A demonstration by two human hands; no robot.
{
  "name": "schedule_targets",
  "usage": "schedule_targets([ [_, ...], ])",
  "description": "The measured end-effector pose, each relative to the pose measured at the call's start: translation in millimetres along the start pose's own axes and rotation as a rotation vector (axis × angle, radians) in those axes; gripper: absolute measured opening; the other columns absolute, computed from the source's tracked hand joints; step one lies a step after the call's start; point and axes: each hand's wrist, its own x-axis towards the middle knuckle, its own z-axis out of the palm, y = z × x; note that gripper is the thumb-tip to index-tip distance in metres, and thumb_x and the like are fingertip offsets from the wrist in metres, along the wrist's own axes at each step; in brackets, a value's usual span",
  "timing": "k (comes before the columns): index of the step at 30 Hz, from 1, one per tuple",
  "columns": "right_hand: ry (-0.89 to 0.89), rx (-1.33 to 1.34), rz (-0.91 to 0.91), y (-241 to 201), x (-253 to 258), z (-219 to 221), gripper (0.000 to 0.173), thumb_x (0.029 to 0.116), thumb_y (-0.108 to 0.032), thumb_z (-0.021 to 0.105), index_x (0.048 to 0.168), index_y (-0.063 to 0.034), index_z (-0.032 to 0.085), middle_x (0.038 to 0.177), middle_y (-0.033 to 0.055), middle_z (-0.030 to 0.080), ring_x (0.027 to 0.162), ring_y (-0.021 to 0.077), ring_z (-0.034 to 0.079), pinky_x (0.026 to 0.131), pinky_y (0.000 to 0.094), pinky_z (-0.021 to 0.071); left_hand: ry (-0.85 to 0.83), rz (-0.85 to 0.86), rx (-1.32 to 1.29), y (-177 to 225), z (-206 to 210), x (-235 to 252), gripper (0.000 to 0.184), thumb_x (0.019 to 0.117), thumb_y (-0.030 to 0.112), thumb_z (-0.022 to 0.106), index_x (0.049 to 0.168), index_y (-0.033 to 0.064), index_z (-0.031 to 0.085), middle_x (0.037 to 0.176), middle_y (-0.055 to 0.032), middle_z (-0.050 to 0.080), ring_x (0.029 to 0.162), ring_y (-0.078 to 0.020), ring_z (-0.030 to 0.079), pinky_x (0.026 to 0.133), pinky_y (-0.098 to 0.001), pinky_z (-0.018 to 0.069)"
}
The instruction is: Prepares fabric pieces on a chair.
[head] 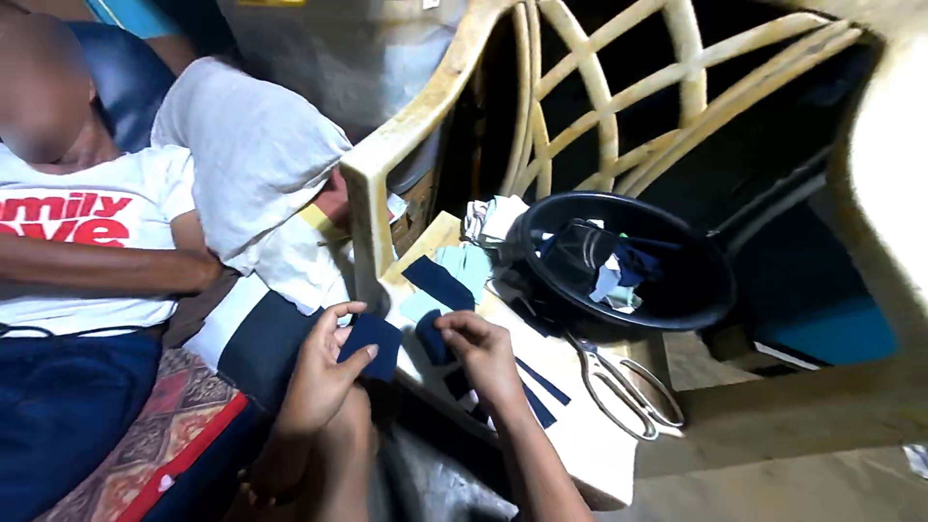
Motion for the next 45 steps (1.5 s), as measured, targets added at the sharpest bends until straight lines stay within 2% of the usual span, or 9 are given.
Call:
schedule_targets([
  [5, -0.047, -0.464, -0.088, 9.1, 16.9, 15.2, 0.019, 0.0953, -0.001, 0.062, 0.108, 0.0065, 0.075, 0.117, 0.0297, 0.066, 0.108, 0.0413, 0.064, 0.097, 0.0506, 0.0513, -0.052, -0.085, -0.207, -0.8, 1.0, -13.3, 0.048, 0.0899, -0.012, 0.057, 0.136, -0.0075, 0.046, 0.105, -0.0079, 0.073, 0.091, -0.0117, 0.073, 0.082, -0.0292, 0.0613],
  [10, -0.156, 0.184, 0.000, -10.6, -29.6, 7.3, 0.030, 0.1026, -0.021, 0.053, 0.118, 0.0025, 0.064, 0.089, -0.0072, 0.065, 0.077, -0.0023, 0.062, 0.073, 0.0174, 0.0542, -0.142, -0.014, -0.400, -10.4, 17.2, -19.6, 0.049, 0.0930, -0.011, 0.054, 0.140, -0.0039, 0.041, 0.107, -0.0041, 0.074, 0.095, -0.0124, 0.073, 0.081, -0.0303, 0.0622],
  [14, 0.024, 0.342, -0.018, -15.4, -56.8, -2.6, 0.034, 0.0778, 0.007, 0.073, 0.111, 0.0042, 0.067, 0.086, -0.0031, 0.072, 0.071, 0.0012, 0.067, 0.067, 0.0177, 0.0583, -0.210, 0.074, -0.369, -9.0, 33.6, -24.2, 0.049, 0.0933, -0.011, 0.056, 0.140, -0.0067, 0.041, 0.108, -0.0050, 0.074, 0.098, -0.0119, 0.073, 0.088, -0.0307, 0.0607],
  [19, 0.076, 0.335, -0.134, -18.8, -73.3, -28.7, 0.028, 0.0767, 0.011, 0.072, 0.102, -0.0009, 0.073, 0.088, -0.0044, 0.074, 0.073, 0.0010, 0.068, 0.071, 0.0184, 0.0594, -0.251, 0.048, -0.292, 4.1, 43.3, -29.2, 0.049, 0.0912, -0.011, 0.062, 0.138, -0.0092, 0.048, 0.103, -0.0049, 0.076, 0.094, -0.0105, 0.074, 0.087, -0.0280, 0.0611],
  [23, 0.077, 0.388, -0.206, -18.4, -81.2, -40.4, 0.032, 0.0768, 0.006, 0.076, 0.108, -0.0035, 0.073, 0.093, -0.0063, 0.074, 0.078, 0.0004, 0.068, 0.073, 0.0175, 0.0583, -0.288, 0.024, -0.229, 14.6, 47.3, -33.0, 0.026, 0.0895, -0.008, 0.066, 0.115, -0.0057, 0.066, 0.098, -0.0017, 0.077, 0.090, -0.0057, 0.073, 0.083, -0.0234, 0.0608],
  [28, 0.047, 0.473, -0.156, -18.2, -87.1, -42.6, 0.045, 0.0712, 0.009, 0.077, 0.115, 0.0009, 0.069, 0.092, -0.0033, 0.074, 0.076, 0.0023, 0.069, 0.071, 0.0180, 0.0589, -0.280, 0.091, -0.254, 18.1, 56.0, -36.0, 0.017, 0.0883, -0.009, 0.067, 0.102, 0.0005, 0.069, 0.089, 0.0023, 0.076, 0.082, -0.0028, 0.072, 0.078, -0.0212, 0.0600],
  [31, 0.071, 0.483, -0.155, -19.5, -90.1, -46.0, 0.043, 0.0733, 0.011, 0.074, 0.114, -0.0001, 0.068, 0.095, -0.0038, 0.074, 0.080, 0.0020, 0.069, 0.073, 0.0178, 0.0593, -0.312, 0.154, -0.233, 19.2, 58.2, -37.1, 0.017, 0.0882, -0.011, 0.064, 0.101, 0.0003, 0.070, 0.095, 0.0035, 0.074, 0.086, -0.0020, 0.070, 0.081, -0.0207, 0.0596],
  [36, 0.031, 0.442, -0.282, -11.7, -90.4, -59.6, 0.016, 0.0844, 0.000, 0.072, 0.091, -0.0119, 0.079, 0.099, -0.0035, 0.074, 0.090, 0.0019, 0.068, 0.077, 0.0171, 0.0578, -0.460, 0.251, -0.233, 22.9, 53.4, -35.2, 0.020, 0.0960, -0.008, 0.056, 0.105, 0.0048, 0.068, 0.099, 0.0046, 0.074, 0.084, -0.0023, 0.071, 0.075, -0.0216, 0.0609],
  [45, -0.097, 0.450, -0.416, -16.0, -91.9, -72.4, 0.018, 0.0945, -0.005, 0.063, 0.097, -0.0140, 0.078, 0.106, -0.0045, 0.073, 0.100, 0.0014, 0.066, 0.085, 0.0165, 0.0554, -0.641, 0.396, -0.137, 37.8, 39.5, -29.9, 0.026, 0.0957, -0.009, 0.053, 0.105, -0.0006, 0.075, 0.110, -0.0017, 0.076, 0.106, -0.0041, 0.070, 0.093, -0.0223, 0.0568],
])
